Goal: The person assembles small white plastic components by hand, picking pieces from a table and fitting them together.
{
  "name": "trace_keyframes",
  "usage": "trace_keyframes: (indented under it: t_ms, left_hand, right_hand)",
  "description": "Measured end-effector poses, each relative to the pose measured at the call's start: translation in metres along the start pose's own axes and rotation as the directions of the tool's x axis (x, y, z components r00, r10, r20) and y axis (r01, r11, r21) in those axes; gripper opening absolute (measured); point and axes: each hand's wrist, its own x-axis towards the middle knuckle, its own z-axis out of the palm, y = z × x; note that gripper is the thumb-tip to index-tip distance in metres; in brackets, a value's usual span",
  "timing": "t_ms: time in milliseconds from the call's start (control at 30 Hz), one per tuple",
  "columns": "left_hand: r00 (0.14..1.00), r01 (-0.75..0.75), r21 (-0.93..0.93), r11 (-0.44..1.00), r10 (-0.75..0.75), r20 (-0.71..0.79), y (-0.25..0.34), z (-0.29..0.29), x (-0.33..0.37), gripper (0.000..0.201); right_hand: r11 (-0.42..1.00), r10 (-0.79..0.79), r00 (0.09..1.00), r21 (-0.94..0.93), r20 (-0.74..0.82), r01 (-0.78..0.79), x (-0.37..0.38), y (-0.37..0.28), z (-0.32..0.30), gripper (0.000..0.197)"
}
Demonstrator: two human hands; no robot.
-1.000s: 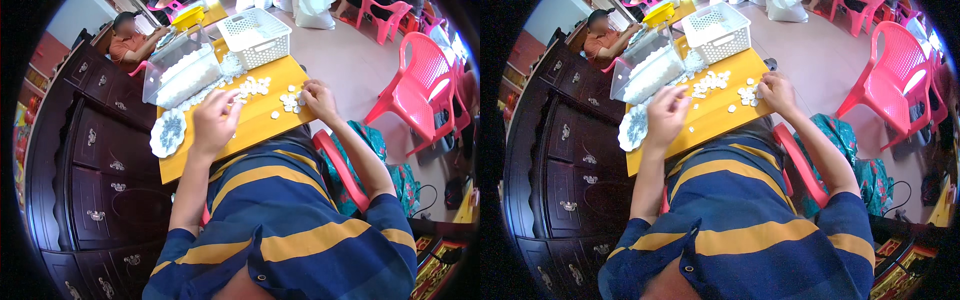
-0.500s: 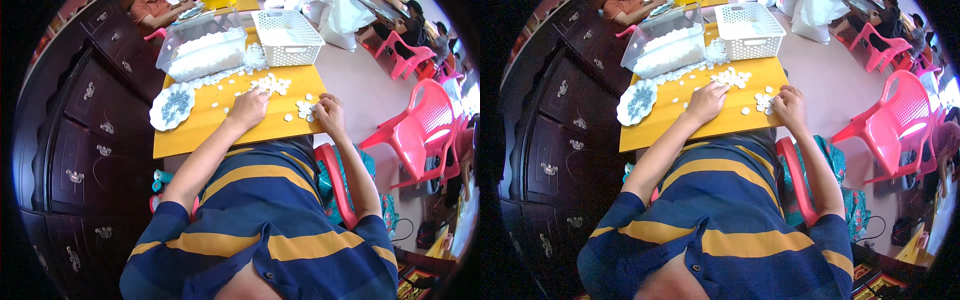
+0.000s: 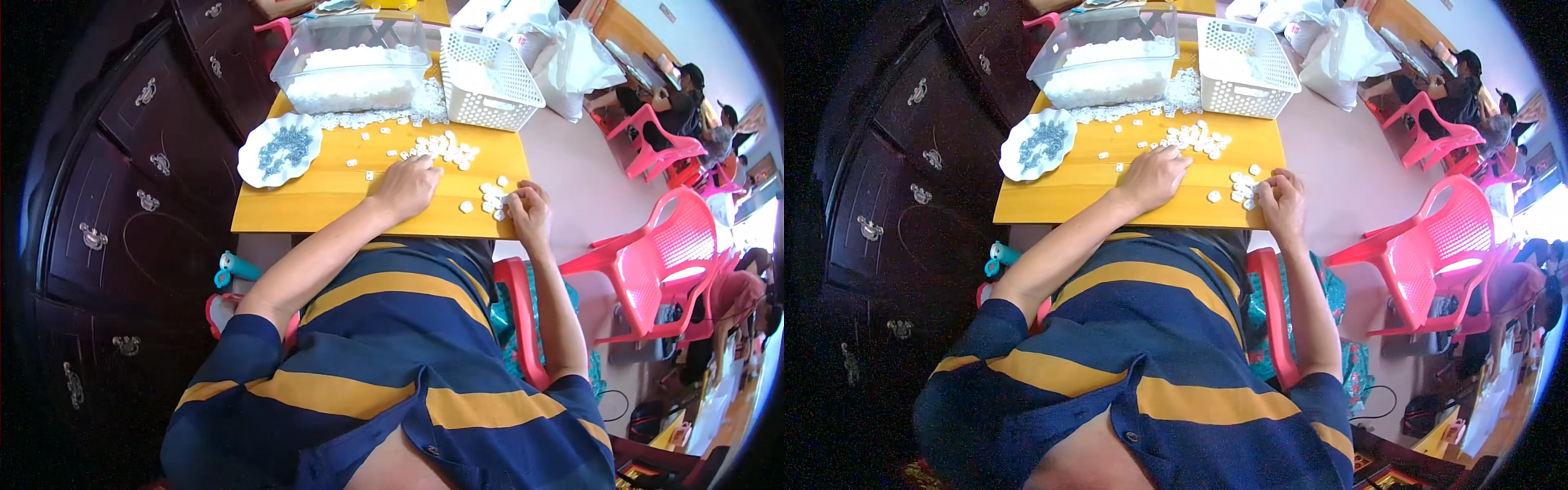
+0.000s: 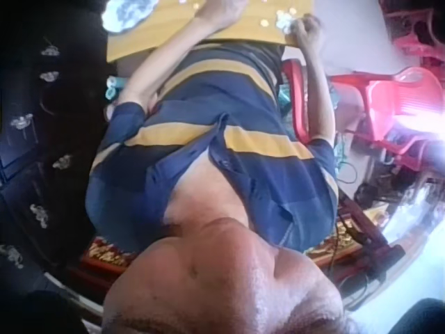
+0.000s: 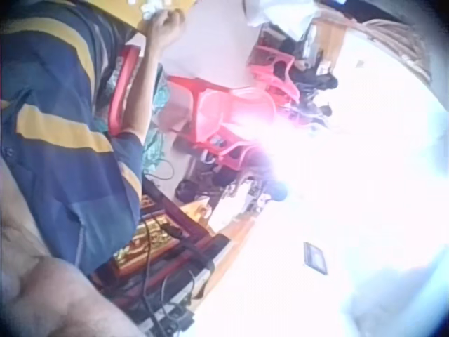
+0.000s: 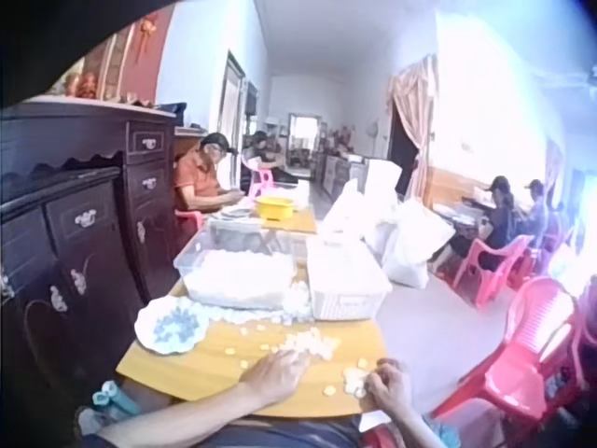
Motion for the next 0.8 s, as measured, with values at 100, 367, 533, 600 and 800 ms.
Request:
trace_keyframes:
  t_ms: [100, 367, 533, 600, 800]
  left_hand:
    - [0.999, -0.009, -0.032, 0.999, 0.008, -0.034, -0.002, 0.001, -0.002, 0.018]
    - [0.998, 0.033, -0.074, 0.997, -0.037, -0.056, 0.000, 0.008, -0.010, 0.013]
    - [0.995, 0.030, -0.108, 0.994, -0.040, -0.088, 0.001, 0.003, -0.015, 0.013]
    - [0.992, 0.068, -0.161, 0.985, -0.085, -0.098, -0.002, 0.002, -0.015, 0.013]
    - [0.994, 0.080, -0.116, 0.990, -0.088, -0.062, -0.004, 0.009, -0.009, 0.014]
  right_hand:
    - [1.000, 0.015, 1.000, 0.000, 0.002, -0.015, 0.000, -0.005, -0.001, 0.018]
    - [0.997, 0.063, 0.995, 0.057, -0.074, -0.058, 0.002, -0.019, -0.007, 0.022]
    - [0.996, -0.091, 0.996, 0.000, -0.023, 0.091, 0.022, -0.035, -0.007, 0.019]
    - [0.990, -0.136, 0.989, -0.020, 0.051, 0.137, 0.037, -0.039, -0.004, 0.018]
    - [0.973, -0.155, 0.967, -0.137, 0.200, 0.185, 0.079, -0.029, 0.024, 0.012]
